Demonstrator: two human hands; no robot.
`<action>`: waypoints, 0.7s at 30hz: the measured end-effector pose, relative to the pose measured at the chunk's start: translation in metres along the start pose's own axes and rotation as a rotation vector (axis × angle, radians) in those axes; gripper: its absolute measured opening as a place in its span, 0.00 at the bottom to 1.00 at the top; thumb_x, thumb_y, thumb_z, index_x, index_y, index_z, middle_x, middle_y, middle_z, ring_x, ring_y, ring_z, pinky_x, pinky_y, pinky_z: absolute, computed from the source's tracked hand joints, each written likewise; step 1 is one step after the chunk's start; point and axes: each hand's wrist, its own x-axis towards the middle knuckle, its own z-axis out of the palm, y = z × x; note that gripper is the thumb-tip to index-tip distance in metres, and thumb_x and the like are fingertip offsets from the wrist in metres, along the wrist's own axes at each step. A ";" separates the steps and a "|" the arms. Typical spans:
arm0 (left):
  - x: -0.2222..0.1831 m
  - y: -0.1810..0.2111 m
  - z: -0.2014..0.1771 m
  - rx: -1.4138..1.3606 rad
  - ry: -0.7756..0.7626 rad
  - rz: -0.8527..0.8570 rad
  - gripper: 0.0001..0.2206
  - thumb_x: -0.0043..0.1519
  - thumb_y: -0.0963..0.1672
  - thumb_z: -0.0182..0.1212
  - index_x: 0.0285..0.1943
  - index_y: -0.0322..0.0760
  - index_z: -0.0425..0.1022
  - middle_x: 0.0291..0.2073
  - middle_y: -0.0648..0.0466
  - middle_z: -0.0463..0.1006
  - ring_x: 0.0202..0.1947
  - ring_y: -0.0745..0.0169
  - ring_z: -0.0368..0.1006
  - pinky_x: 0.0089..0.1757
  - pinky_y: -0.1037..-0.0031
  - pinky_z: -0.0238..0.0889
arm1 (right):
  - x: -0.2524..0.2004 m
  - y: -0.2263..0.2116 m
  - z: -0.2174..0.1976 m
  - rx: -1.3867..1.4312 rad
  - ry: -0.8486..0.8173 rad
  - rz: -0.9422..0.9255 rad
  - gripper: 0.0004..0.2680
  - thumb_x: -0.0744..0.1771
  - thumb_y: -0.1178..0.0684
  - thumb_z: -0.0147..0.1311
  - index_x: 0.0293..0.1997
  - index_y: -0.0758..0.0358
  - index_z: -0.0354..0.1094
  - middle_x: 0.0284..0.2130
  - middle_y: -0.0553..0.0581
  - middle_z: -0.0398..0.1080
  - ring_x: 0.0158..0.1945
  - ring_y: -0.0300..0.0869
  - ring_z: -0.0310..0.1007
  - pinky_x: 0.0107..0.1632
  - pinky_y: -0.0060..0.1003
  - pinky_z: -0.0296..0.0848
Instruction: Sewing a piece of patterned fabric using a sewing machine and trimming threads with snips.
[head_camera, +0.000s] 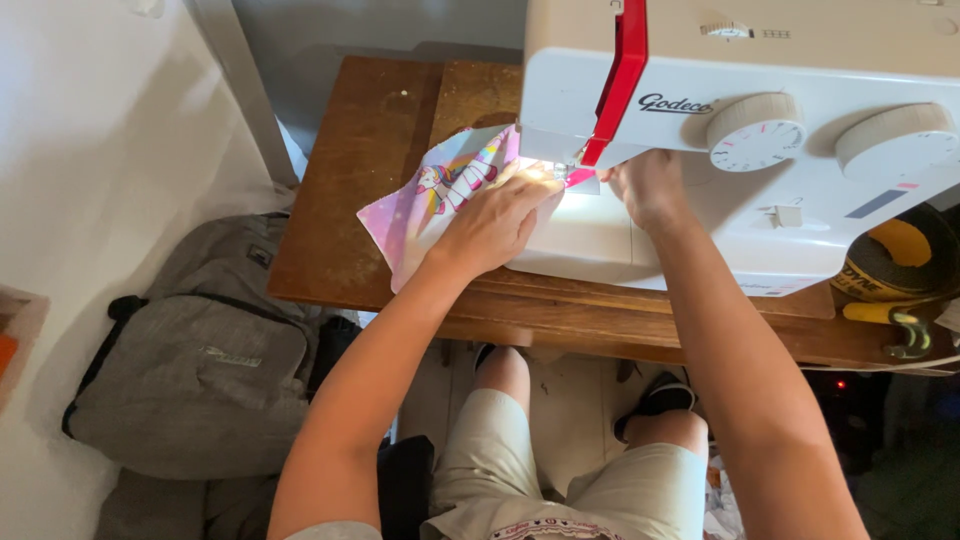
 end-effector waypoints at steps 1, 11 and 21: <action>0.000 0.001 -0.001 0.002 0.001 -0.001 0.10 0.68 0.41 0.47 0.52 0.38 0.75 0.40 0.42 0.79 0.41 0.40 0.80 0.44 0.58 0.75 | 0.008 0.002 0.001 0.001 -0.002 0.000 0.14 0.70 0.54 0.35 0.59 0.62 0.65 0.37 0.58 0.72 0.30 0.53 0.70 0.34 0.46 0.75; 0.008 0.017 -0.020 -0.025 -0.016 -0.001 0.10 0.68 0.40 0.48 0.48 0.38 0.77 0.36 0.42 0.80 0.40 0.42 0.80 0.44 0.59 0.74 | -0.025 -0.073 0.040 -0.060 0.093 0.252 0.02 0.68 0.55 0.47 0.40 0.57 0.64 0.31 0.49 0.62 0.36 0.51 0.67 0.36 0.48 0.74; 0.002 -0.007 -0.006 -0.180 -0.074 -0.037 0.13 0.71 0.43 0.44 0.54 0.36 0.77 0.43 0.40 0.81 0.47 0.44 0.79 0.51 0.60 0.72 | -0.032 -0.064 0.035 -0.271 0.093 0.032 0.02 0.66 0.55 0.48 0.36 0.59 0.63 0.27 0.54 0.62 0.33 0.55 0.65 0.34 0.50 0.70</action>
